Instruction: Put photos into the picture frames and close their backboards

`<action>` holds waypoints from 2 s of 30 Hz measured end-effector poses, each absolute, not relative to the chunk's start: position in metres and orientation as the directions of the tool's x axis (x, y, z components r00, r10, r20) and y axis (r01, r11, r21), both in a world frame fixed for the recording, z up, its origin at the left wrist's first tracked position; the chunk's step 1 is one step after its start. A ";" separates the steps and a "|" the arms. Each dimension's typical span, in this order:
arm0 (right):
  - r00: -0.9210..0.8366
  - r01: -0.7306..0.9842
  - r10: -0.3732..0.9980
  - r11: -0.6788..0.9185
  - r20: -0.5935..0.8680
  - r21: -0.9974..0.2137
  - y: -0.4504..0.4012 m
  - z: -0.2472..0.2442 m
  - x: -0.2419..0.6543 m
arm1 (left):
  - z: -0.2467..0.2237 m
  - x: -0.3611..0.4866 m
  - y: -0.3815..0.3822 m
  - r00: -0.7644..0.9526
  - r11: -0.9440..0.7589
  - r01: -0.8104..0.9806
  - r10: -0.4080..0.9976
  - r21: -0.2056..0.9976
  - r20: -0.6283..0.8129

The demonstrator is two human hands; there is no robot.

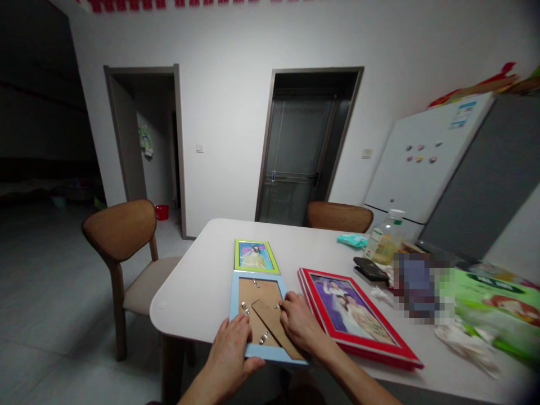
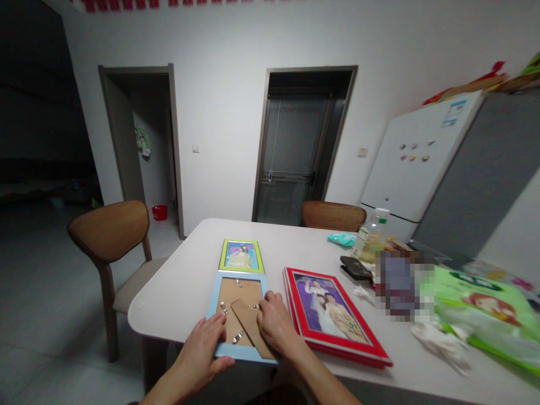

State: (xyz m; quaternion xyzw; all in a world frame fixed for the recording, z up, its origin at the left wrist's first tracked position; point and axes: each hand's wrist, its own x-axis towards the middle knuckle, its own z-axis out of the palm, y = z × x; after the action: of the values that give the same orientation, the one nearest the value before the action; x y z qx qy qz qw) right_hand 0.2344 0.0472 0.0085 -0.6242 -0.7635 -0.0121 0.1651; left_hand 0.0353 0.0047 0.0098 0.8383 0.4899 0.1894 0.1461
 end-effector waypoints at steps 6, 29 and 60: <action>-0.168 0.950 0.936 0.238 0.309 -0.205 0.046 0.008 0.236 | 0.013 0.035 0.002 0.444 -0.475 0.758 0.878 0.447 0.180; -0.532 0.682 0.788 0.616 0.310 -0.394 -0.006 0.022 0.210 | 0.001 0.032 0.006 0.439 -0.493 0.735 0.869 0.465 0.228; -0.058 0.769 0.970 0.195 0.238 -0.608 0.101 0.003 0.184 | -0.012 0.027 0.005 0.397 -0.495 0.707 0.869 0.505 0.295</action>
State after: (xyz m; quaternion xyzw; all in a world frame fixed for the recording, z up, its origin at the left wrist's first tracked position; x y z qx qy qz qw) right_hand 0.1844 0.1009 0.0035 -0.6131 -0.7090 0.1623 0.3082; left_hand 0.0268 0.0052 -0.0118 0.8220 0.4794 0.2676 0.1512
